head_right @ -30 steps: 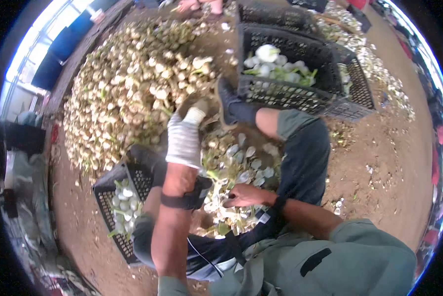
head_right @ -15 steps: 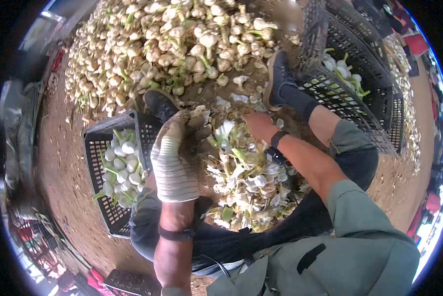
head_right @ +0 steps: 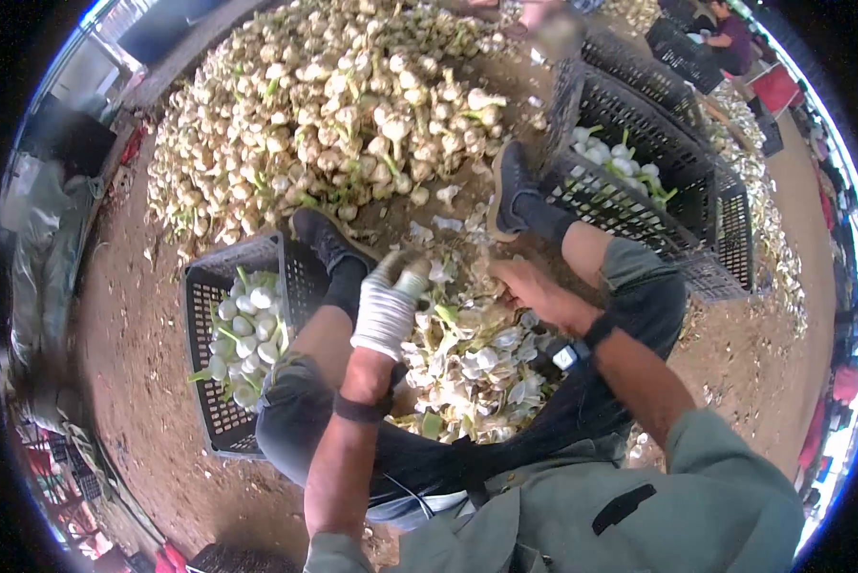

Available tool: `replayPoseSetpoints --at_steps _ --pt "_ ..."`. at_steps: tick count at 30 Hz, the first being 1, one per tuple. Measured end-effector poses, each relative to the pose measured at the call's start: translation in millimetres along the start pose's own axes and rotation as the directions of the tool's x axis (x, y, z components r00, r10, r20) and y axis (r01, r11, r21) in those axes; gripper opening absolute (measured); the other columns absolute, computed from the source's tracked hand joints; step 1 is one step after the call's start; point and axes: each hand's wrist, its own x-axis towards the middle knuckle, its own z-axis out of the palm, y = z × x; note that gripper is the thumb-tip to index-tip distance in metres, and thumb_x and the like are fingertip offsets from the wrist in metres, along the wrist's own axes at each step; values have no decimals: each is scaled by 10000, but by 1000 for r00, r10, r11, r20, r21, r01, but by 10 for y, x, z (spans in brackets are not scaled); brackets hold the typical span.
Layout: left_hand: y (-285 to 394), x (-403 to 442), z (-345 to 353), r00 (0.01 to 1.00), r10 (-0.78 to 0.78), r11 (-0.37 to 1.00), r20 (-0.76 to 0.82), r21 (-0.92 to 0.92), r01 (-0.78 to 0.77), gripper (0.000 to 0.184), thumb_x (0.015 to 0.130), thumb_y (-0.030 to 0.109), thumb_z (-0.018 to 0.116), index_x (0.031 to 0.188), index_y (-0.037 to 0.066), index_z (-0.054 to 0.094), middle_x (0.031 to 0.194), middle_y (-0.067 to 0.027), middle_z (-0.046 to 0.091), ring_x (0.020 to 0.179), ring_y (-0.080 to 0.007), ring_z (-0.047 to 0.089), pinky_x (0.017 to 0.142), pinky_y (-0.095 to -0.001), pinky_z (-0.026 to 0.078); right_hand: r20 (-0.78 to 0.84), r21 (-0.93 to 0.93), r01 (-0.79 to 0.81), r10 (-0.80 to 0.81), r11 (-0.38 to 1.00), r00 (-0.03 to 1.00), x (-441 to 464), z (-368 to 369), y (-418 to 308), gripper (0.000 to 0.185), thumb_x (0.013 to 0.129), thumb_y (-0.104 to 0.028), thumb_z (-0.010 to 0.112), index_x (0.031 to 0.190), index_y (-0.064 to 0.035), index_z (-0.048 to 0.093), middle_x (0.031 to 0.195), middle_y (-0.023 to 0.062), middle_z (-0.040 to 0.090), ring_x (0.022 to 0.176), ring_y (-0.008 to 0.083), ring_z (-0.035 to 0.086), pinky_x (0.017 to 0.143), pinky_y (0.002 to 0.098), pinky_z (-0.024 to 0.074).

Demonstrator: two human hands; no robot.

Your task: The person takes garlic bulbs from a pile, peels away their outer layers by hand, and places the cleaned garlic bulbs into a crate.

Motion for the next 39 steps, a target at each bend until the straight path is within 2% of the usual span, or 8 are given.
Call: replayPoseSetpoints --at_steps 4,6,13,15,28,31,34,39 --pt "-284 -155 288 967 190 914 171 328 -237 481 906 173 664 1312 -37 515 1200 -135 598 1057 -198 567 924 -300 459 -161 380 139 -82 914 984 -186 199 -137 392 953 -343 524 1098 12 603 1037 61 581 873 147 584 735 346 525" --pt "-290 -222 476 974 69 987 215 -155 -36 523 860 101 694 1327 -28 497 1197 -99 594 1068 -172 556 924 -306 461 -161 318 270 -229 909 960 -313 327 -277 375 961 -310 526 1153 -2 619 1076 76 612 883 159 588 729 339 512" --pt "-447 -319 423 969 211 975 128 -103 -199 516 843 62 682 1312 -16 483 1066 -48 623 906 -115 591 744 -250 507 -296 -475 414 -584 776 756 -569 455 -506 246 914 -137 631 1082 41 652 920 78 657 801 104 589 693 289 485" --pt "-525 -261 418 949 298 950 100 -126 -285 527 842 67 701 1306 -38 475 1070 -57 625 918 -119 595 761 -246 509 -319 -285 478 -553 831 770 -501 460 -380 178 898 -119 635 1000 24 665 786 74 625 702 90 541 627 295 461" --pt "-167 -533 525 926 369 844 -76 444 -300 529 753 145 828 1184 -17 568 855 -45 639 692 -87 568 635 -233 505 -439 -448 372 -562 813 701 -482 551 -441 248 797 -201 649 781 38 585 628 201 536 534 154 447 521 371 395" --pt "-145 -501 594 896 430 807 -112 492 -326 514 731 167 833 1152 -1 592 818 -47 651 652 -86 571 625 -247 514 -314 -721 409 -789 560 528 -461 552 -437 167 802 -108 641 711 18 582 610 158 561 492 280 530 510 377 422" --pt "-173 -494 528 870 481 782 -106 501 -371 521 719 166 824 1159 -2 602 877 -53 670 741 -104 598 704 -264 526 -431 -139 535 -538 833 725 -551 588 -566 157 801 -134 639 788 20 612 621 83 564 581 78 476 505 322 405" --pt "-225 -393 335 986 146 986 80 -98 -138 493 817 148 765 1215 -52 553 1009 -84 654 863 -139 621 703 -265 558 -388 -90 427 -426 900 817 -467 486 -578 127 858 -93 587 798 11 630 679 7 590 615 60 505 536 262 422"
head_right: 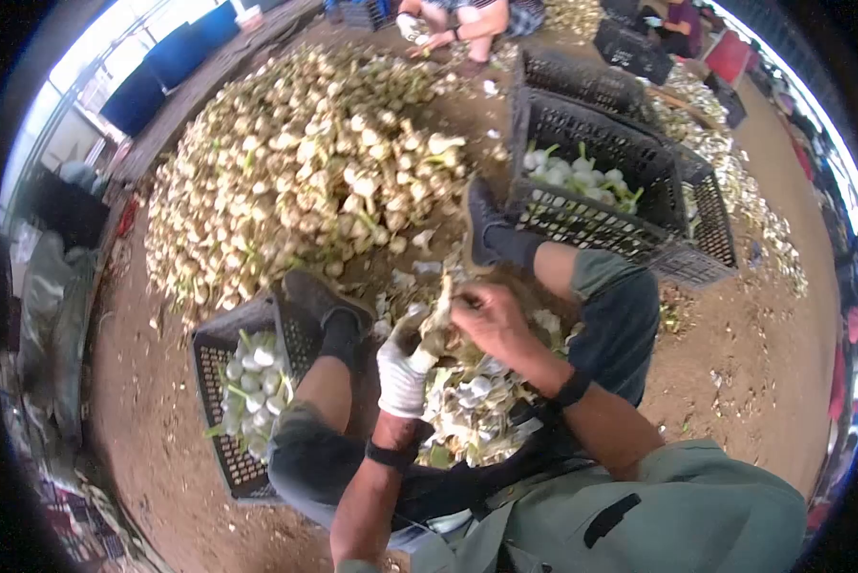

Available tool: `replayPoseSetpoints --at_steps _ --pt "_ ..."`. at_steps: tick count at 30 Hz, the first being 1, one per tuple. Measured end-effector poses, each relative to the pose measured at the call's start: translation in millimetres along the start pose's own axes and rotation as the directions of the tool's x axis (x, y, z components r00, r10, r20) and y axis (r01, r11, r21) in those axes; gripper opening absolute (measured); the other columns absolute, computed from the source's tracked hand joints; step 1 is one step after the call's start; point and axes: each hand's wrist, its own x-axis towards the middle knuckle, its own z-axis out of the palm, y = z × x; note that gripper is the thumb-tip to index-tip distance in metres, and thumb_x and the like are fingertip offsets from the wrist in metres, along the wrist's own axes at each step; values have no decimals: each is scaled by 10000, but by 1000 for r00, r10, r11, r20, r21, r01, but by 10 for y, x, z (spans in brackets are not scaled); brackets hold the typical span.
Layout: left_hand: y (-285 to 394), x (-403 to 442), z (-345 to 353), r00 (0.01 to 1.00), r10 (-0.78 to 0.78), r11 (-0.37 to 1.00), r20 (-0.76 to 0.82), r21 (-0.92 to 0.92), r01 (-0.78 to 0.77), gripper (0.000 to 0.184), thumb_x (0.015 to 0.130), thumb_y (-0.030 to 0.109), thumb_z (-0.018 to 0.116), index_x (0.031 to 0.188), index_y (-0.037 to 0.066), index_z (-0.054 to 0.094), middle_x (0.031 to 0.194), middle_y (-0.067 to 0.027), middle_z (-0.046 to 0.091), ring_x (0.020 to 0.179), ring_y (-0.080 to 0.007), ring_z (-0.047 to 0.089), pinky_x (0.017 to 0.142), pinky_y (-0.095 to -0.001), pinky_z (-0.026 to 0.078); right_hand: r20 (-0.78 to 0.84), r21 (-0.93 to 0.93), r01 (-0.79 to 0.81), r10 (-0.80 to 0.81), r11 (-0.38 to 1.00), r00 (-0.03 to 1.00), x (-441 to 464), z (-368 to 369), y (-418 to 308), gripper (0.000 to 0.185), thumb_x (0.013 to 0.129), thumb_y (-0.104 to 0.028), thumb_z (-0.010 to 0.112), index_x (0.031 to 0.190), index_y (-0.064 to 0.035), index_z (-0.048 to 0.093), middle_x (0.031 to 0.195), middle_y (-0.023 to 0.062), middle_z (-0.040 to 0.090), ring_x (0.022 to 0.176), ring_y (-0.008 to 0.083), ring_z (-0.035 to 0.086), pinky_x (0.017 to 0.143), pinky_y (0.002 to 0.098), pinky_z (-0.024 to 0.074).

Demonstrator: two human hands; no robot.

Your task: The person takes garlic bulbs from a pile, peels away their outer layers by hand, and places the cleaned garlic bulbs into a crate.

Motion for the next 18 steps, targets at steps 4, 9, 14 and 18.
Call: replayPoseSetpoints --at_steps 4,9,14,18 --pt "69 -4 53 998 -50 987 40 -150 55 508 818 159 766 1220 -57 542 1034 -92 645 859 -150 631 678 -273 571 51 20 -140 139 990 989 21 -80 -23 124 866 -97 575 840 17 615 701 -18 551 643 48 465 552 257 406" --pt "87 -10 126 998 2 985 -56 172 8 485 797 102 781 1196 -58 556 992 -58 649 860 -83 575 758 -232 499 24 -176 -60 65 982 998 -40 -34 -157 116 836 -84 601 867 26 624 733 7 594 664 51 477 569 258 410" --pt "87 -71 157 981 156 897 -115 433 -92 471 795 112 779 1179 -58 564 975 -57 647 850 -83 571 750 -230 501 7 -243 63 -63 968 998 11 -13 16 108 834 -70 604 849 34 630 710 8 598 642 53 480 564 252 413" --pt "49 -28 131 984 139 933 -113 349 -92 483 810 133 767 1195 -66 554 981 -74 650 846 -96 593 726 -236 518 33 -59 -109 111 992 993 29 -57 -2 124 867 -95 625 890 24 649 702 2 592 599 50 478 533 245 405"
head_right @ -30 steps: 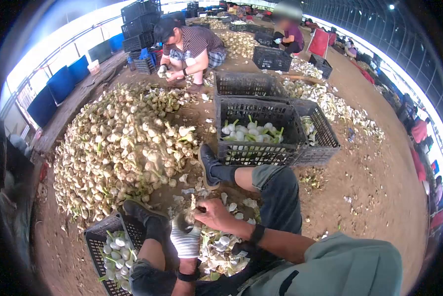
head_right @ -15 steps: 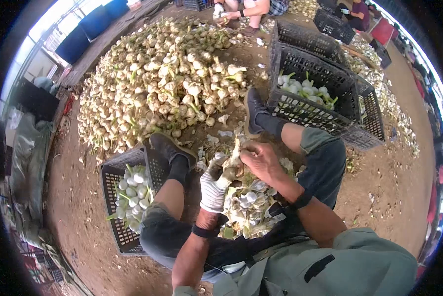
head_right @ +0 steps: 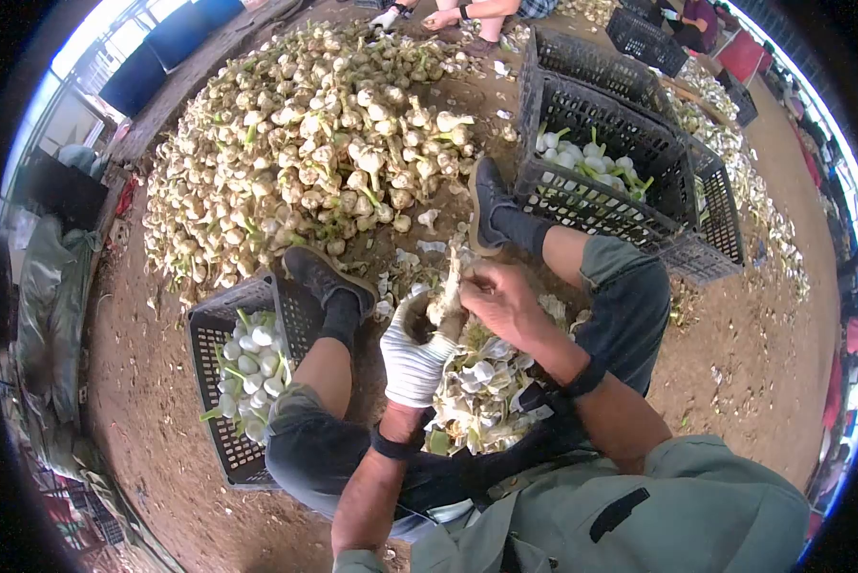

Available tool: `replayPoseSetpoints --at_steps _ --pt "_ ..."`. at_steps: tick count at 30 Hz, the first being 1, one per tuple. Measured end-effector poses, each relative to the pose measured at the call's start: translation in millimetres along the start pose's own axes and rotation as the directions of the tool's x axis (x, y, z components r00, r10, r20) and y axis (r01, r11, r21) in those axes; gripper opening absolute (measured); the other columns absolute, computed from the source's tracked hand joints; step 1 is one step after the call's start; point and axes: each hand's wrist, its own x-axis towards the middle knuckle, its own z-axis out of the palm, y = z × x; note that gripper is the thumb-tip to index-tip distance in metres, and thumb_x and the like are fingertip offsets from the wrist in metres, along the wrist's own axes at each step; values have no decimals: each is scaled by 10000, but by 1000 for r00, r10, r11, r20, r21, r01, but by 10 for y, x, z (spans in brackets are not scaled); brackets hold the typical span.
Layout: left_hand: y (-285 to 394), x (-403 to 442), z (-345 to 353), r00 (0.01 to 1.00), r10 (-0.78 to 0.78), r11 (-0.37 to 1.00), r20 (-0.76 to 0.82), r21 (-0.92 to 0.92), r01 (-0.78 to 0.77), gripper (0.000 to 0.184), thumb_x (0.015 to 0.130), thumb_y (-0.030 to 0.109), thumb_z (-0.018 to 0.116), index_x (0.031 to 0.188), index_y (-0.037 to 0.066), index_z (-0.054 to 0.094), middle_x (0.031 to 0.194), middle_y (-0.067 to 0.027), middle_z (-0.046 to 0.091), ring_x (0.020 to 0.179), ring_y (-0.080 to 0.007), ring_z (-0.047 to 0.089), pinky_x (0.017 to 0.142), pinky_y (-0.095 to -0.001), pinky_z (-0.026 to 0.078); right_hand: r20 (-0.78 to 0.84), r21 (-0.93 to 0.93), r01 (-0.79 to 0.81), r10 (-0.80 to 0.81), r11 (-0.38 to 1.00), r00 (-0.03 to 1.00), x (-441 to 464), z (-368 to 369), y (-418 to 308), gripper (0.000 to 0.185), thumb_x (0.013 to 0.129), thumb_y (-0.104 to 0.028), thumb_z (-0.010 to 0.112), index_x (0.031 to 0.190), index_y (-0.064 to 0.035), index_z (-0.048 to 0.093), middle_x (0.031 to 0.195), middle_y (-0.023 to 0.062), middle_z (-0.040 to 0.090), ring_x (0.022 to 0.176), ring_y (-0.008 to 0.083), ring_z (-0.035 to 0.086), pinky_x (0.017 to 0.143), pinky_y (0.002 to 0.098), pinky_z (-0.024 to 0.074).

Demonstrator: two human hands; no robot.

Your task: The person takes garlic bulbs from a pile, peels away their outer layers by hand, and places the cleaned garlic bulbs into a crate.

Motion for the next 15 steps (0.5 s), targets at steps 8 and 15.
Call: replayPoseSetpoints --at_steps 8,15 --pt "38 62 -144 979 -77 962 189 -243 123 432 845 142 726 1178 -79 563 1000 -111 663 857 -120 626 706 -249 533 191 16 -70 66 997 979 26 -146 -130 171 879 -128 638 946 30 651 713 20 588 542 64 481 489 262 399" --pt "43 24 -102 989 -62 994 131 -81 73 527 793 160 780 1183 -107 548 971 -114 661 847 -114 598 745 -250 509 114 -147 168 -151 975 982 30 -39 -37 79 822 -49 586 829 28 605 648 21 521 591 64 474 521 271 380"
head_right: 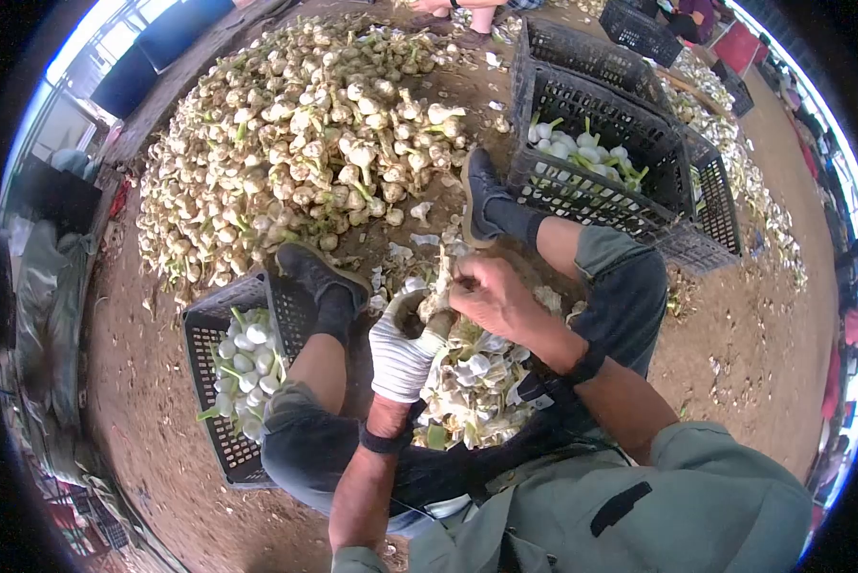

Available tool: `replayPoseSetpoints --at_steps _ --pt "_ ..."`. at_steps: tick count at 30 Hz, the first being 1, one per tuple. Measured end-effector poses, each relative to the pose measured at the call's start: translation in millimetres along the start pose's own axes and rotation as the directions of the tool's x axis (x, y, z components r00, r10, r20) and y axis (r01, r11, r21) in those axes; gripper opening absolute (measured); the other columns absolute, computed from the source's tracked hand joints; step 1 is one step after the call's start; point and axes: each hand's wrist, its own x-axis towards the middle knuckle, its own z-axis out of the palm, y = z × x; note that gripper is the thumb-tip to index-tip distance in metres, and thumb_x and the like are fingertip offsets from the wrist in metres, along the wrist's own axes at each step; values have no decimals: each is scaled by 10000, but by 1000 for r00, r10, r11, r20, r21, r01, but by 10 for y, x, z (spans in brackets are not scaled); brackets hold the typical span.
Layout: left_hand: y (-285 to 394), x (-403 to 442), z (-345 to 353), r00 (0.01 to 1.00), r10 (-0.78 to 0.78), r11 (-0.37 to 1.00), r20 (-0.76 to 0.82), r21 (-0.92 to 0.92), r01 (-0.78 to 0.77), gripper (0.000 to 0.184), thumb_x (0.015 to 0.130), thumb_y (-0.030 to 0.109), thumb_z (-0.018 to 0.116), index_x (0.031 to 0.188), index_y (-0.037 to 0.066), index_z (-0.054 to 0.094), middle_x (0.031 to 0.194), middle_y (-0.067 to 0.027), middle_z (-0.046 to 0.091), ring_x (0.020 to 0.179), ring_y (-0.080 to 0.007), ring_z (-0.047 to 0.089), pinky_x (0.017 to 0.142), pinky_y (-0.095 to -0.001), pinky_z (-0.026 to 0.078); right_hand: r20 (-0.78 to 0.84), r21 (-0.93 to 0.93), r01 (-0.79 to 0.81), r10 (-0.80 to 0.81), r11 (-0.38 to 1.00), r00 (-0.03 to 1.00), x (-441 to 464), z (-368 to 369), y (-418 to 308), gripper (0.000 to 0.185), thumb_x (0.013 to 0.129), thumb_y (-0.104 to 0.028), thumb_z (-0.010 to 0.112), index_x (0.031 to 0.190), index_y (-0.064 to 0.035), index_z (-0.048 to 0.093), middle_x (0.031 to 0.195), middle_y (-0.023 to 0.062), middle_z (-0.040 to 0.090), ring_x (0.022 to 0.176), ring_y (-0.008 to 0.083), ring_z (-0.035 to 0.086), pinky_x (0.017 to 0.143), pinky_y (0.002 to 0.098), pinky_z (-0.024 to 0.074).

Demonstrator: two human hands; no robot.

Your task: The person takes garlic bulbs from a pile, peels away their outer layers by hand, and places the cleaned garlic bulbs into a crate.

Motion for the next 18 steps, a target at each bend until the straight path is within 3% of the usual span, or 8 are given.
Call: replayPoseSetpoints --at_steps 4,5,7,8,10,12,14,18 --pt "-55 -8 -1 995 92 994 -34 68 -89 413 821 153 745 1130 -73 591 943 -92 664 792 -111 614 711 -252 517 -27 -3 -10 10 1000 1000 -20 18 -26 101 833 -69 574 846 28 602 645 38 520 587 70 459 513 277 368" --pt "-57 1 -40 1000 20 1000 10 -19 -20 419 824 170 739 1136 -67 590 953 -96 663 777 -125 626 691 -267 532 -27 0 -12 12 1000 1000 -32 12 -55 101 833 -69 574 846 28 602 645 38 520 587 70 459 513 277 368" --pt "34 -6 -53 988 -90 929 127 -346 129 454 867 323 675 1128 -39 594 949 -111 668 722 -191 662 634 -325 573 137 413 -301 268 860 954 -51 1 -107 93 864 -74 541 851 9 582 629 7 500 516 52 431 451 245 324" --pt "15 -8 -65 988 -91 930 127 -345 130 454 867 323 675 1128 -39 594 949 -111 668 722 -191 662 634 -325 573 138 415 -301 268 859 954 -62 -2 -92 93 864 -74 541 851 9 582 629 7 500 516 52 431 451 245 324" --pt "-100 2 -118 956 -33 636 290 -732 244 531 894 451 599 1113 -33 592 929 -133 673 688 -231 671 616 -350 578 261 616 -361 251 700 932 -84 1 -55 88 887 -87 522 838 -24 562 621 -29 474 461 40 396 413 220 280" --pt "-199 35 -130 952 -116 645 284 -707 290 599 906 546 534 1095 -20 593 927 -156 671 658 -241 664 593 -354 570 227 645 -345 261 681 938 -93 35 -113 92 885 -82 519 818 -27 551 616 -31 469 461 47 399 413 225 283" --pt "-152 52 -126 968 -147 829 205 -508 234 632 915 566 521 1152 -18 564 958 -154 661 701 -229 670 599 -345 571 186 671 -327 275 666 943 -103 67 -144 101 883 -77 516 797 -30 541 612 -34 463 460 54 401 412 229 286" --pt "41 -22 60 953 297 944 -55 -131 -302 635 857 446 692 1250 -9 488 1151 -112 588 866 -185 654 628 -300 562 -2 500 -229 265 835 964 -172 98 -190 111 874 -66 513 782 -13 545 626 -6 502 485 64 416 429 241 309"
